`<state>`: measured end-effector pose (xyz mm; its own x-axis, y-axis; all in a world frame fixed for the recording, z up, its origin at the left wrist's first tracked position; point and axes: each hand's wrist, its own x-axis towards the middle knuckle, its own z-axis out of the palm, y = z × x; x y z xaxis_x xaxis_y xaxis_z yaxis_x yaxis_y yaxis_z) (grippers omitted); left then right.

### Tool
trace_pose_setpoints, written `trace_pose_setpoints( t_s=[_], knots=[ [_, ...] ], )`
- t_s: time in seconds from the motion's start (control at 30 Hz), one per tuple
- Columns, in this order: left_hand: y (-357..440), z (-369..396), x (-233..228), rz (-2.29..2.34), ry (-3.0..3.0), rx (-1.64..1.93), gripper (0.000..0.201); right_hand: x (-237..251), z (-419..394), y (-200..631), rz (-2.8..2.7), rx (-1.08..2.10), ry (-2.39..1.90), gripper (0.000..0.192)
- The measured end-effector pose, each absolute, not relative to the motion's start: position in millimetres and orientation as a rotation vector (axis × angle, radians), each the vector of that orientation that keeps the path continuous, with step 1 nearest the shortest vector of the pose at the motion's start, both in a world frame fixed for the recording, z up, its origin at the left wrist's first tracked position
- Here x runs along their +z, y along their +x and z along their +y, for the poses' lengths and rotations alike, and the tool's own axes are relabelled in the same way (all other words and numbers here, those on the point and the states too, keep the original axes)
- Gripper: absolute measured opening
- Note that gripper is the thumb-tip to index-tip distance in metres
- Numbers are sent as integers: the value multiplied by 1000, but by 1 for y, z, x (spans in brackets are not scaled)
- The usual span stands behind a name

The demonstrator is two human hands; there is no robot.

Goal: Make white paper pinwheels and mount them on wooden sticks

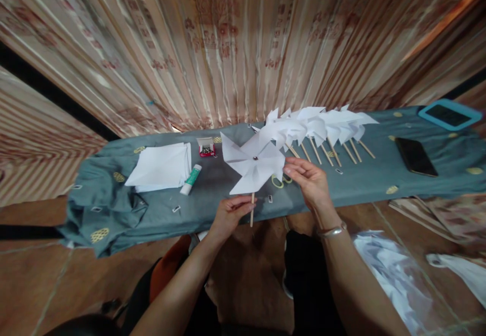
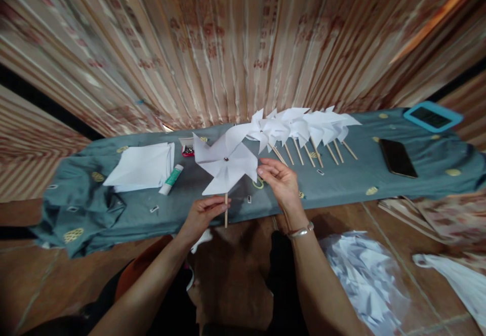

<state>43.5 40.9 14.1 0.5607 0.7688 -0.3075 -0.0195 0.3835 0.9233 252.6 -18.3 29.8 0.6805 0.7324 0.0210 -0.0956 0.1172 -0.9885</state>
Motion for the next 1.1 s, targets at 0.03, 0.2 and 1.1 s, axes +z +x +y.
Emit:
trace_pose_setpoints(
  t_s=[0.03,0.2,1.1],
  knots=[
    [43,41,14,844,1068,593,35,30,-19,251,-590,679,-1325,40],
    [44,43,12,858,1089,615,31,29,-19,240,-569,759,-1288,39],
    [46,43,8,866,1066,680,29,33,-19,198,-592,1042,-1195,36]
  ],
)
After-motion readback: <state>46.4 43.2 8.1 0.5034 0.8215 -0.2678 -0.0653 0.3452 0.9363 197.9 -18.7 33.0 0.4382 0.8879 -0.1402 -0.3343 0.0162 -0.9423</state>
